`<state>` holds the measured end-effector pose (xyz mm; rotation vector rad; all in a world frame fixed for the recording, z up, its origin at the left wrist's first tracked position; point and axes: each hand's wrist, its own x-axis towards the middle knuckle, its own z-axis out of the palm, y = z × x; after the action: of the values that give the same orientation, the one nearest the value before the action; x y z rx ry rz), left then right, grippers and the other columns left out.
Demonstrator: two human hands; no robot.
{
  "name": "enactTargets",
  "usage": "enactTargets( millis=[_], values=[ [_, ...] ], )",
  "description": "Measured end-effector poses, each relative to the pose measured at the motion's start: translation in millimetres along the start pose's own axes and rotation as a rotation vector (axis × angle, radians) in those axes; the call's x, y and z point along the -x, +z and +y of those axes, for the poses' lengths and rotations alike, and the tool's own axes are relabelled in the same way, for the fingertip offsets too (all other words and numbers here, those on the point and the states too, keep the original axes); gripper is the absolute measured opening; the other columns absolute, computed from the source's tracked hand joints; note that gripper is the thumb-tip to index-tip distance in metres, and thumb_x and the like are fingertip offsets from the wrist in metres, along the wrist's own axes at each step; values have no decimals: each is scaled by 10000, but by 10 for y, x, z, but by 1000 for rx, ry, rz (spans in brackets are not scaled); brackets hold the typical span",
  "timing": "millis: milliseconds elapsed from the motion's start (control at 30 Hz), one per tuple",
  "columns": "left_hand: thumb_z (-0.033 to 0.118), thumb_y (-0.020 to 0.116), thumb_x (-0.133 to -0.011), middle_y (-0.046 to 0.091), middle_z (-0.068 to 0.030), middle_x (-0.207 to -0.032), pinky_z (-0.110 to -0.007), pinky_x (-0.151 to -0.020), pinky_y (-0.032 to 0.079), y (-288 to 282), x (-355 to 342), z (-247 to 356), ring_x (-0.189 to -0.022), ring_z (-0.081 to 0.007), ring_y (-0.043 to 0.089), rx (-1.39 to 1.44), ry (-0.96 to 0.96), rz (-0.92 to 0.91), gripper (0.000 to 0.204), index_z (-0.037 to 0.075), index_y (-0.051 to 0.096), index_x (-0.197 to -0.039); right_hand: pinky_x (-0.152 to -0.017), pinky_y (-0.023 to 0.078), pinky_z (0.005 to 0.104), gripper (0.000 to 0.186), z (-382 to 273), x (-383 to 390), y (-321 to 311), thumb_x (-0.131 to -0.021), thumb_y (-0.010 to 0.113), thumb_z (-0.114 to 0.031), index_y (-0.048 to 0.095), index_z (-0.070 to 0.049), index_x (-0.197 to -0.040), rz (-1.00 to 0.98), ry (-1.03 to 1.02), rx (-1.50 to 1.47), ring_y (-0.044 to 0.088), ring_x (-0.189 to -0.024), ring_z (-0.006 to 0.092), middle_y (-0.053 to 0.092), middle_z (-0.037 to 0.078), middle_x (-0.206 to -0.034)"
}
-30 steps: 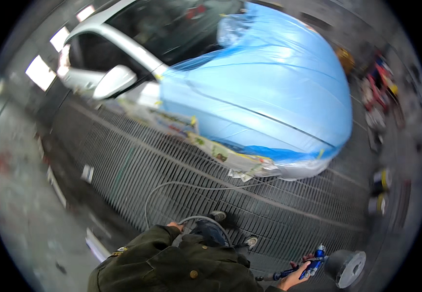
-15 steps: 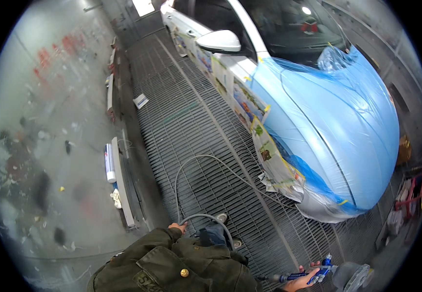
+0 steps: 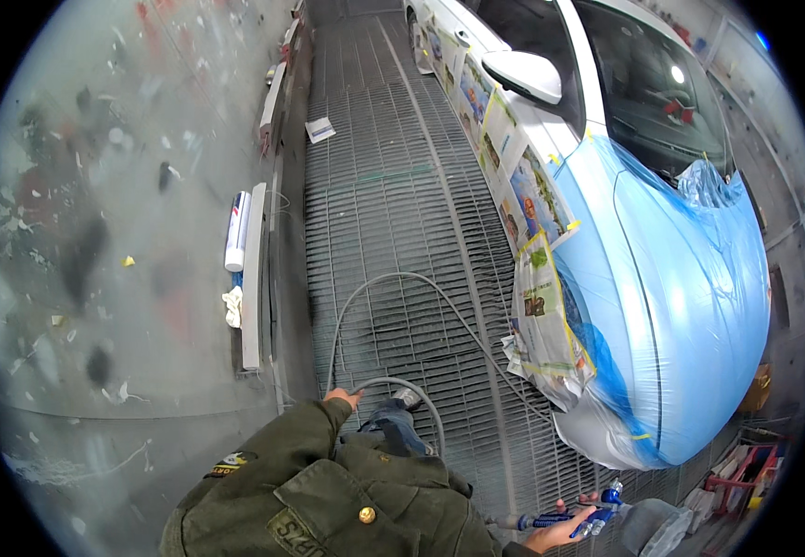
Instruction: The person applies masking tape and newspaper to a car's hood and fender, then uses a spray gun to apply paint to the exposed areas. The person moves around the vehicle to access different sections and adjusts the spray gun during the process.
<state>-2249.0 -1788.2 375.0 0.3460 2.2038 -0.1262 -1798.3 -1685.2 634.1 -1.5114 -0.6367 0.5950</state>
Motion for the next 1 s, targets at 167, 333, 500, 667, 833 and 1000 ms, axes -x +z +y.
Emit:
enactTargets(
  millis=[167, 333, 500, 667, 833, 1000],
  values=[
    [678, 528, -836, 695, -130, -896, -434, -751, 521, 70, -161, -369, -837, -320, 647, 99, 40, -15, 646, 72, 731, -929, -618, 470, 261, 316, -51, 151, 49, -990, 521, -299, 557, -80, -1215, -41, 13, 28, 531, -967, 99, 608, 8, -1118],
    [667, 544, -828, 687, -190, -1001, -451, -805, 508, -37, -242, -267, -948, -370, 646, 80, 49, -113, 693, 19, 711, -1011, -617, 471, 264, 336, -133, 311, 91, -981, 534, -290, 537, -83, -1245, 28, 6, 29, 527, -993, 104, 613, 19, -1167],
    [575, 535, -884, 686, -175, -906, -460, -784, 492, -62, -526, -175, -886, -348, 635, -126, 191, 32, 572, 33, 716, -910, -562, 529, 270, 375, -144, 477, -110, -967, 545, -282, 510, -59, -1267, 122, -24, 57, 576, -1000, 159, 603, 67, -1199],
    [478, 645, -850, 671, -253, -838, -492, -673, 497, -93, -1313, -503, -763, -389, 668, 134, 349, 390, 588, -108, 634, -881, -560, 582, 338, 340, -184, 458, 105, -960, 556, -156, 503, -39, -1274, 58, -6, -217, 590, -996, 183, 609, 89, -1169],
    [403, 653, -896, 647, -164, -654, -412, -504, 534, 121, -409, 438, -516, -258, 630, 65, -23, 111, 488, -81, 602, -865, -602, 588, 335, 352, -154, 441, -357, -956, 564, -153, 508, 7, -1265, 191, -33, -162, 585, -1021, 179, 604, 99, -1183],
    [500, 615, -889, 679, -150, -759, -454, -652, 554, -29, -1261, 555, -661, -274, 648, 45, -41, 88, 548, -26, 643, -1038, -626, 590, 329, 353, -57, 601, -381, -953, 567, -144, 503, 13, -1263, 236, -31, -228, 575, -1034, 172, 590, 108, -1208]
  ],
)
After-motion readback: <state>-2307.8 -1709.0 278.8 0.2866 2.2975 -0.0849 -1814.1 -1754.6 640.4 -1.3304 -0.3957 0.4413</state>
